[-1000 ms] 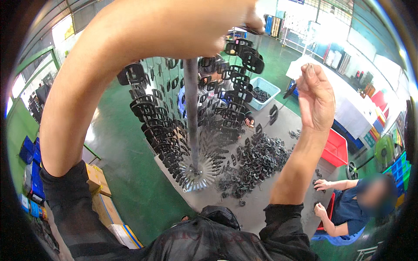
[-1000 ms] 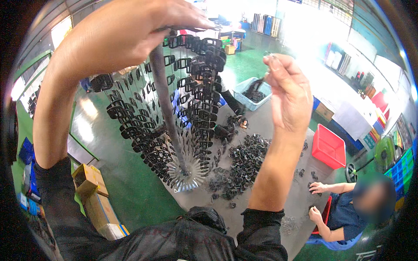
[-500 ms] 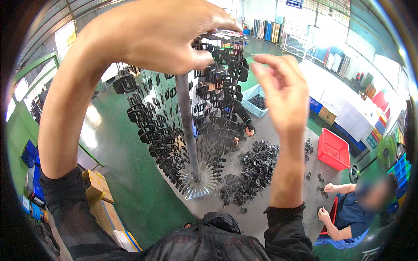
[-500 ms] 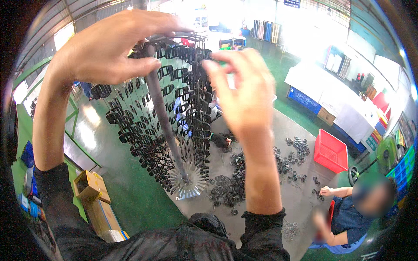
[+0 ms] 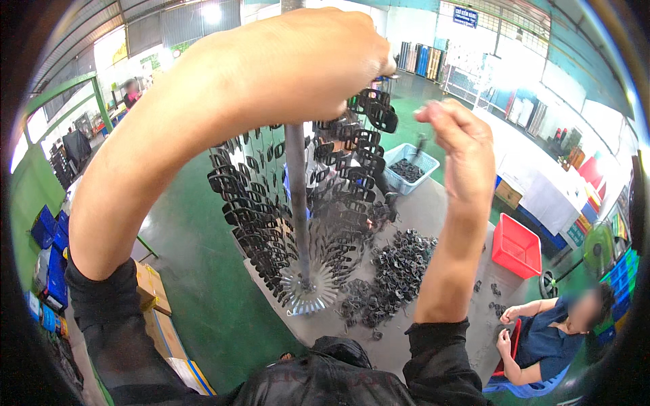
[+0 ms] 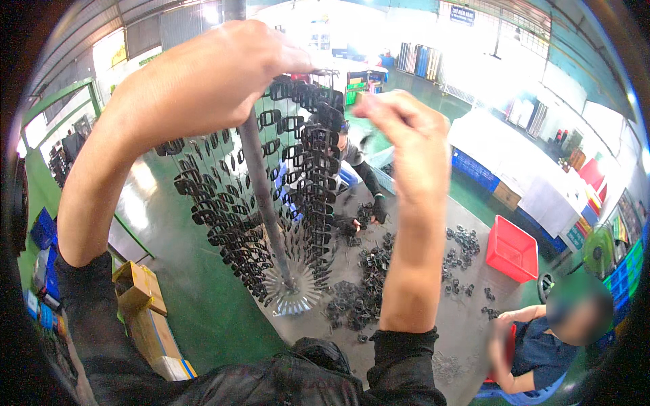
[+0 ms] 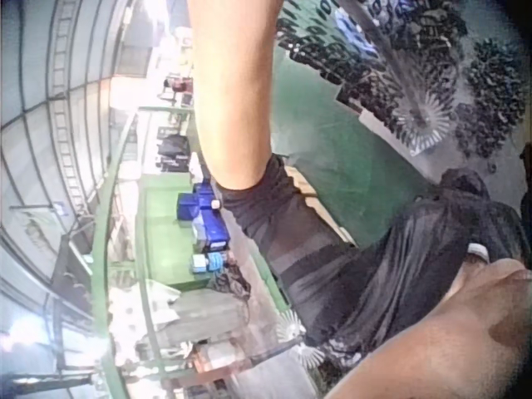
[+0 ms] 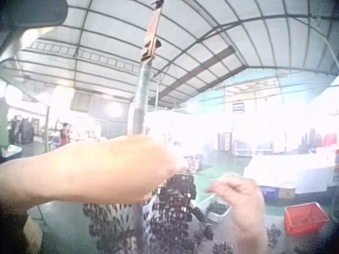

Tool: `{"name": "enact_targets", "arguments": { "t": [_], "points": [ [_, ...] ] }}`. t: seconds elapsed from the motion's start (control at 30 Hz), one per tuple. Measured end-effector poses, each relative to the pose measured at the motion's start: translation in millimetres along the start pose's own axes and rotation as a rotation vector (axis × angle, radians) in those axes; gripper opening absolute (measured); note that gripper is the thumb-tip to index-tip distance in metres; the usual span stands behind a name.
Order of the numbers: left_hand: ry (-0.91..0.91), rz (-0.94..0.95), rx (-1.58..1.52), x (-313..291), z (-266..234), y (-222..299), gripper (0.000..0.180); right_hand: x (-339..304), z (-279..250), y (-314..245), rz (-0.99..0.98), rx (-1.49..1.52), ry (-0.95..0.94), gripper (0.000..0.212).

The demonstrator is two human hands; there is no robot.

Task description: The person hangs black parts onto hooks of a vertical circular metal rack by hand, picking them from a table and moving around the rack to fill different sides.

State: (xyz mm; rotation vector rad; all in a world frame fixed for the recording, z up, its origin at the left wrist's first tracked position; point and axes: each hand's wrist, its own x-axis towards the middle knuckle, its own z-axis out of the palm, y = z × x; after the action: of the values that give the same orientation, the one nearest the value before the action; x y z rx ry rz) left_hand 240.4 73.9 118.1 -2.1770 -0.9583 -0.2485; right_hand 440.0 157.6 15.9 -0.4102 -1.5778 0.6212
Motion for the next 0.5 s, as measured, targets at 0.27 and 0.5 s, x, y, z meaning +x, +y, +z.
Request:
{"name": "enact_targets", "arguments": {
  "t": [0.27, 0.5],
  "points": [
    [-0.031, 0.028, -0.219, -16.9, -11.3, -15.1, 0.042, 21.4, -86.5, 29.0, 0.447, -1.338, -0.048, 0.025],
    [-0.030, 0.042, -0.175, -9.3, -17.3, 2.8, 0.040, -9.9, 9.6, -6.2, -0.147, -0.417, 0.074, 0.021]
  ]
}}
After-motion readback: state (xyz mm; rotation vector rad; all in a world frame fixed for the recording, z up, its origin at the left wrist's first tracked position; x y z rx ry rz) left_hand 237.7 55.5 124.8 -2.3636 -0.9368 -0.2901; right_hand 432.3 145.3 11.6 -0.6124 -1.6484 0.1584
